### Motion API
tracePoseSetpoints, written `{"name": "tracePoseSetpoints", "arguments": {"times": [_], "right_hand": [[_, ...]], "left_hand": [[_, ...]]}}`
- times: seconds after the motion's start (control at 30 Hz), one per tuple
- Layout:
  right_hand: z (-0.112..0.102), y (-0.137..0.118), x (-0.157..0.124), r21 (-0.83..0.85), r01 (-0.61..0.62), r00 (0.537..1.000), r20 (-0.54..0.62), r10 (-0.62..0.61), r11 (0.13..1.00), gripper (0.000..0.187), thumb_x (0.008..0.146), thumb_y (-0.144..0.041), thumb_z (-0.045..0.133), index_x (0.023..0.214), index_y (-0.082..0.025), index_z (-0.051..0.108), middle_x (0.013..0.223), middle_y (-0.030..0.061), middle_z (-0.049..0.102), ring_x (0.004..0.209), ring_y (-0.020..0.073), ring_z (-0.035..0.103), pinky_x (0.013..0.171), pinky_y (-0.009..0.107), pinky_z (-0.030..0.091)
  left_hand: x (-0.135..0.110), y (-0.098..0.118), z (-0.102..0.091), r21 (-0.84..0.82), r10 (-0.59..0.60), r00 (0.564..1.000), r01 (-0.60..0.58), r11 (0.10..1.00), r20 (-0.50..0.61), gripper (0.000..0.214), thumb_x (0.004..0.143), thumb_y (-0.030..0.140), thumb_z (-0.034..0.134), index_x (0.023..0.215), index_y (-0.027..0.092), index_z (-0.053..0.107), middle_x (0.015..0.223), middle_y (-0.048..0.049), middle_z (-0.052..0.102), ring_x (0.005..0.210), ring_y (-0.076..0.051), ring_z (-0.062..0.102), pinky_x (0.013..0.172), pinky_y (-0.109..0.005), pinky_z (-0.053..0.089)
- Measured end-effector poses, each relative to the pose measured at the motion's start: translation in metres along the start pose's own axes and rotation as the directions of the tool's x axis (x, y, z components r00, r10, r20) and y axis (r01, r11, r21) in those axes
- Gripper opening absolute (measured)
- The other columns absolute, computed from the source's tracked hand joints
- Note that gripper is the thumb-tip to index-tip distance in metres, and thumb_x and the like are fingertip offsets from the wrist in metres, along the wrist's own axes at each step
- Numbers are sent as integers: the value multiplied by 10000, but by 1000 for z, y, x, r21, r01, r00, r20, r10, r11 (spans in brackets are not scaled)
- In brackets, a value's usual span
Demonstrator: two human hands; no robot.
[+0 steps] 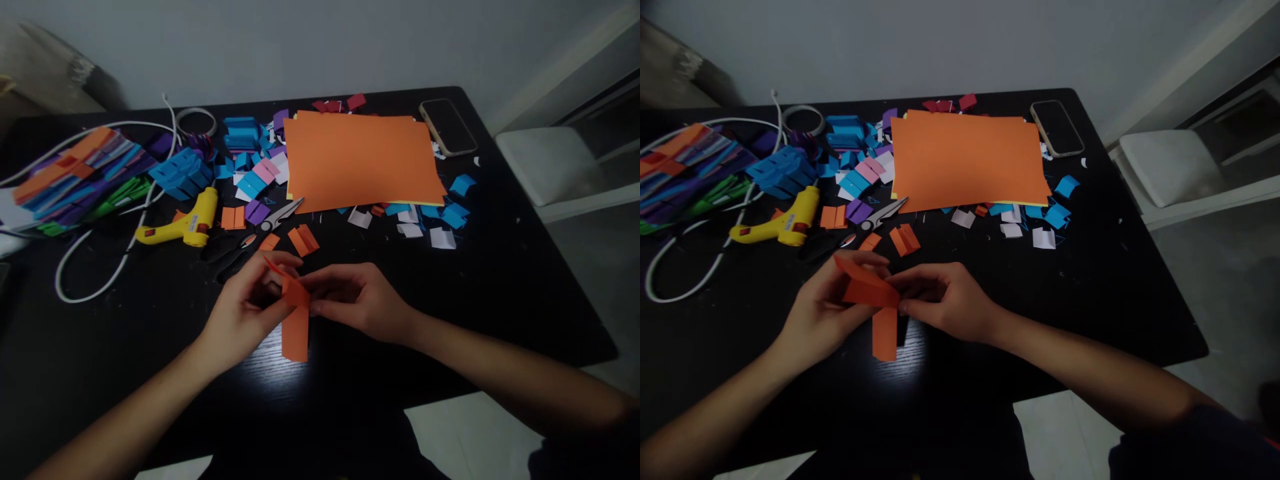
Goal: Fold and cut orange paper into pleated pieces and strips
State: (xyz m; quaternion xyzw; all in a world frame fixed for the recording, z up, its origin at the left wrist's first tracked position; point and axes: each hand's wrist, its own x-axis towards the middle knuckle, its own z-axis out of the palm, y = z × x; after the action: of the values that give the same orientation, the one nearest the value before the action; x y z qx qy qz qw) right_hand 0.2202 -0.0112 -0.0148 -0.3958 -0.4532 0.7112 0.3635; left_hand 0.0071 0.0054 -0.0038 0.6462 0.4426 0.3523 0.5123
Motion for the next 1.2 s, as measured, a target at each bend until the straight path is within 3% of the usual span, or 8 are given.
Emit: {"name": "tracePoseSetpoints", "arguments": {"times": [0.13,0.23,0.4,0.57,0.77,1.07,1.13,1.2], "right_hand": [[-1,-1,-1,46,-32,999,43,30,998,319,813,-194,835,1129,-211,797,1084,60,817,1033,218,780,994,404,618],[-2,-3,0,42,-39,998,49,37,998,296,814,-233,849,1106,-217,805,1084,57,821,1052,227,779,1012,432,613],[-1,-4,2,45,-54,998,21,53,998,246,787,-284,883,1017,-227,818,1007,36,829,979,212,790,965,423,637],[-4,2,6,43,-31,996,-78,35,999,228,760,-269,898,953,-207,794,944,25,816,900,188,784,915,393,647],[-4,4,9,31,104,973,-209,-95,994,418,749,-184,882,1126,-232,707,1042,20,784,989,190,761,980,393,621],[-1,1,4,-78,60,979,-192,-74,995,225,860,-335,811,1001,-197,705,1021,61,783,975,234,760,931,426,636],[-1,1,5,-86,116,956,-262,-135,990,316,864,-309,808,1123,-225,648,1074,59,767,999,227,756,919,401,641],[-1,2,6,-132,177,909,-357,-213,975,539,845,-274,827,1297,-275,533,1168,59,728,1015,217,748,892,374,647]], "left_hand": [[1,2,1,-81,-77,997,77,994,3,142,820,203,783,929,198,692,808,3,711,697,-143,670,608,-237,534],[3,3,3,-160,-138,990,138,977,13,149,823,227,791,938,197,701,825,0,730,721,-156,688,636,-255,563],[4,3,4,-165,-107,994,111,980,36,173,868,249,740,1027,199,691,901,-17,735,797,-167,692,712,-280,589],[1,2,5,-151,-118,992,122,981,39,154,931,281,692,1055,197,654,934,-29,708,829,-166,678,744,-278,586],[-4,-4,9,-210,-162,976,190,959,143,327,914,211,738,1202,226,583,970,-14,692,867,-139,685,757,-237,571],[-2,-2,7,-157,-150,988,154,976,36,170,903,233,752,1047,194,670,894,-13,693,750,-119,633,687,-237,529],[-1,0,7,-158,-138,990,140,977,22,163,896,225,753,1034,189,675,873,-11,684,735,-119,625,680,-238,525],[-1,0,6,-156,-135,991,134,979,8,161,889,218,755,1027,187,678,847,-4,670,719,-114,610,675,-234,521]]}}
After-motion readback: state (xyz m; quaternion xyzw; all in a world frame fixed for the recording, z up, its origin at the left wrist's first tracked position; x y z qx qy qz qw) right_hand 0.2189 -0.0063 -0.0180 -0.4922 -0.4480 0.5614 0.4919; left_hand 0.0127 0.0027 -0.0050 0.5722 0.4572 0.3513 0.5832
